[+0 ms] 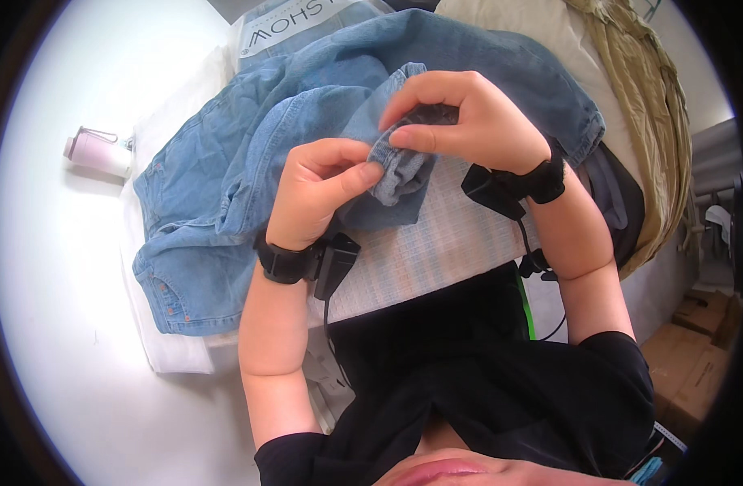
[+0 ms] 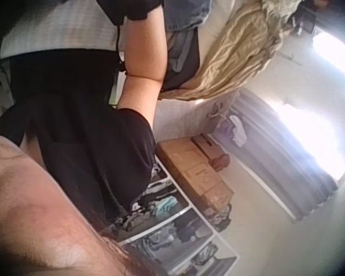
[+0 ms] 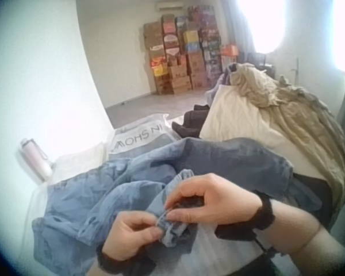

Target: The person picks up the jeans and pulls at the seams and edges of the waistband and legs, then turns the leg inside out to inspect the inner seams.

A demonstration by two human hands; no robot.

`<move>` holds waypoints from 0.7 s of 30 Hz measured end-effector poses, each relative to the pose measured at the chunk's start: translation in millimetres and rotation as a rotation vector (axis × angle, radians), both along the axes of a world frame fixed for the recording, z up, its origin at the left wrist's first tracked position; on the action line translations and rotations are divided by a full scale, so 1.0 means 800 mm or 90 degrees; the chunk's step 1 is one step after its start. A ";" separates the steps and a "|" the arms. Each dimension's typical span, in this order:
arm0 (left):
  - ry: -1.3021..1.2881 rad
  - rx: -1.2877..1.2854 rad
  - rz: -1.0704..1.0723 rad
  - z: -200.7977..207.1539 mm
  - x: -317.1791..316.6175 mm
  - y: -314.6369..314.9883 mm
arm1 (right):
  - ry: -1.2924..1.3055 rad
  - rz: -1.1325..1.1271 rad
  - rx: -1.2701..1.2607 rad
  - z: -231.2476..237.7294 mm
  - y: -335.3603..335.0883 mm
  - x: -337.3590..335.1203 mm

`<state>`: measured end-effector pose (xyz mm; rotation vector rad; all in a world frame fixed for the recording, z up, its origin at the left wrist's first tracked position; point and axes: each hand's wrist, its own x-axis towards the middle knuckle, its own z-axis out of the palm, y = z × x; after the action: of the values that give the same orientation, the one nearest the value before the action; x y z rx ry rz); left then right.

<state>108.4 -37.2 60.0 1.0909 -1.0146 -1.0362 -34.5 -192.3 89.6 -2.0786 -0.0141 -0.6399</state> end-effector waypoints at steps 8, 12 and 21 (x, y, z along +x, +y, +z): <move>0.026 -0.010 0.041 -0.005 -0.005 -0.004 | 0.027 -0.067 0.065 -0.003 0.003 0.004; -0.008 0.009 0.026 -0.005 -0.004 -0.004 | 0.036 -0.083 0.087 -0.008 -0.002 0.005; -0.049 -0.049 -0.042 -0.002 -0.011 -0.005 | -0.017 -0.105 0.137 -0.010 -0.001 0.011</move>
<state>99.5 -41.5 58.6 1.0465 -1.1500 -1.0065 -26.0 -192.8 81.4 -1.8757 0.2041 -0.7353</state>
